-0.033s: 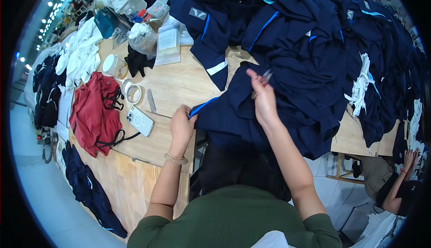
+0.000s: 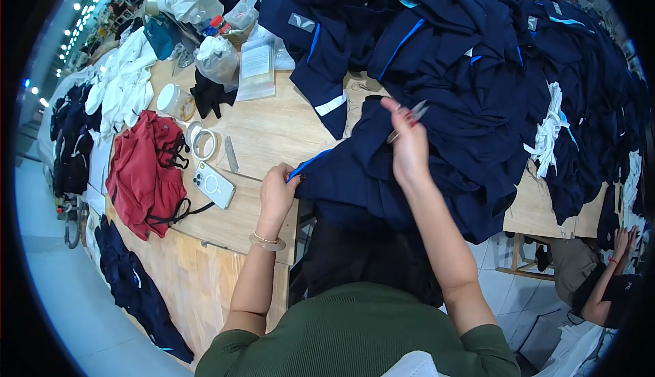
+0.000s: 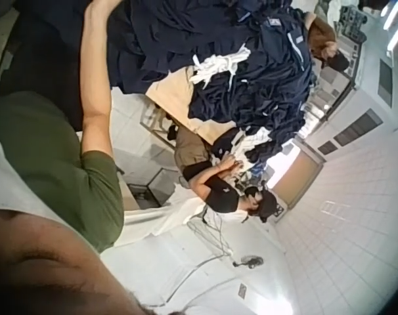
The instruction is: Trimming excess threads from dark blue garments using small snips in a factory setting.
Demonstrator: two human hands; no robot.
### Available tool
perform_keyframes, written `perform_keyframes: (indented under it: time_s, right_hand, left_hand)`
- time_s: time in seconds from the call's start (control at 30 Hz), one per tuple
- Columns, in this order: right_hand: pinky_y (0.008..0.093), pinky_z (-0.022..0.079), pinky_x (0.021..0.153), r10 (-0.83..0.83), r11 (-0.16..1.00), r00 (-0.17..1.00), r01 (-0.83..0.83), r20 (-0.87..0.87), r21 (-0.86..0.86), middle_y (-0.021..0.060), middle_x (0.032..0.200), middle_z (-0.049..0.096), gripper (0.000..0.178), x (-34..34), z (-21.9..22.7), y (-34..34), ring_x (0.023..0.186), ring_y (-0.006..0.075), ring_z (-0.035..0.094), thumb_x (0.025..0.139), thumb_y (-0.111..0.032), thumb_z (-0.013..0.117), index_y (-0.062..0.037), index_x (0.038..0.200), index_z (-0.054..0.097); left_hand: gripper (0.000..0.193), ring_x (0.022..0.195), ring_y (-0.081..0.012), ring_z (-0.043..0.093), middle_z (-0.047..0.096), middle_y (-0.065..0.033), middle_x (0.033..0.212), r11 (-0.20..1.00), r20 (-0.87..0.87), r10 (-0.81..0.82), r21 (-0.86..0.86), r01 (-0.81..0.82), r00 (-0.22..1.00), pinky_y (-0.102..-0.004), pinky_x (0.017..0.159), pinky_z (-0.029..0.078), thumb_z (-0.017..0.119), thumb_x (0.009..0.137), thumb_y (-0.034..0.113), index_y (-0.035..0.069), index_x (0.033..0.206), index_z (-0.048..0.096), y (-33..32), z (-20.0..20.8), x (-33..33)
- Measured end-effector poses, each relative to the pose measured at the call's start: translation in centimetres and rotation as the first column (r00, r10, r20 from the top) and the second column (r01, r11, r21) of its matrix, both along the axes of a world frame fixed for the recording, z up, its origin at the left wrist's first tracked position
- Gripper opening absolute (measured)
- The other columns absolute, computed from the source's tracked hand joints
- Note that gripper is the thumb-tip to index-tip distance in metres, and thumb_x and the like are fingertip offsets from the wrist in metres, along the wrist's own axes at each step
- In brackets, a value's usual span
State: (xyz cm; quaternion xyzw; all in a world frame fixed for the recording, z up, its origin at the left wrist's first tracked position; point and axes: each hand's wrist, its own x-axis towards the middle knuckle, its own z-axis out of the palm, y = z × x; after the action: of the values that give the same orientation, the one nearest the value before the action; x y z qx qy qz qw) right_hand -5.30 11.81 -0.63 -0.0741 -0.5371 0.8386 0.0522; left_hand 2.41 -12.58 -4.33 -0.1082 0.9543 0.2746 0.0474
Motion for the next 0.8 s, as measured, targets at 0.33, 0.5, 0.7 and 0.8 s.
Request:
perform_keyframes:
  time_s: [0.33,0.5,0.7,0.8]
  right_hand:
    - [0.0328,0.044,0.098,-0.366,0.865,0.755,0.492,-0.543,0.102,0.0137,0.119,0.06,0.029,-0.4,22.1,17.6,0.112,0.0208,0.057,0.093,-0.011,0.051,0.0006,0.118,0.058]
    - [0.0338,0.043,0.097,-0.158,0.56,0.651,0.678,-0.742,0.476,0.0136,0.127,0.054,0.042,4.8,19.4,20.8,0.107,0.0187,0.058,0.093,-0.018,0.045,-0.0017,0.132,0.045]
    - [0.0108,0.032,0.067,-0.097,0.962,0.995,0.096,-0.008,0.257,-0.0105,0.069,0.038,0.047,6.2,1.6,18.0,0.063,-0.0005,0.034,0.082,-0.001,0.06,-0.006,0.128,0.053]
    - [0.0165,0.018,0.05,-0.125,0.984,0.99,0.114,0.073,0.14,-0.0124,0.062,0.034,0.048,6.8,1.7,16.3,0.055,-0.0007,0.026,0.085,-0.003,0.06,-0.0063,0.131,0.049]
  left_hand:
    - [0.021,0.098,-0.0138,0.057,0.058,-0.0051,0.107,0.432,-0.48,0.508,0.86,0.27,0.715,-0.0275,0.087,0.047,0.052,0.094,0.012,0.01,0.116,0.053,-4.1,14.0,-5.3]
    - [0.031,0.091,-0.0168,0.06,0.059,-0.0114,0.1,0.533,-0.707,0.483,0.706,0.467,0.517,-0.0295,0.081,0.052,0.05,0.095,0.007,0.007,0.125,0.045,-6.3,16.1,-6.7]
    - [0.048,0.098,-0.0228,0.055,0.057,-0.0162,0.109,0.978,-0.347,0.193,0.137,-0.155,0.918,-0.0351,0.085,0.044,0.059,0.08,0.001,0.007,0.127,0.048,-5.8,2.4,-9.1]
    - [0.036,0.088,-0.021,0.058,0.056,-0.0127,0.103,0.999,-0.609,0.031,0.035,-0.012,0.792,-0.0314,0.076,0.048,0.058,0.081,-0.001,0.005,0.117,0.057,0.4,1.9,-7.6]
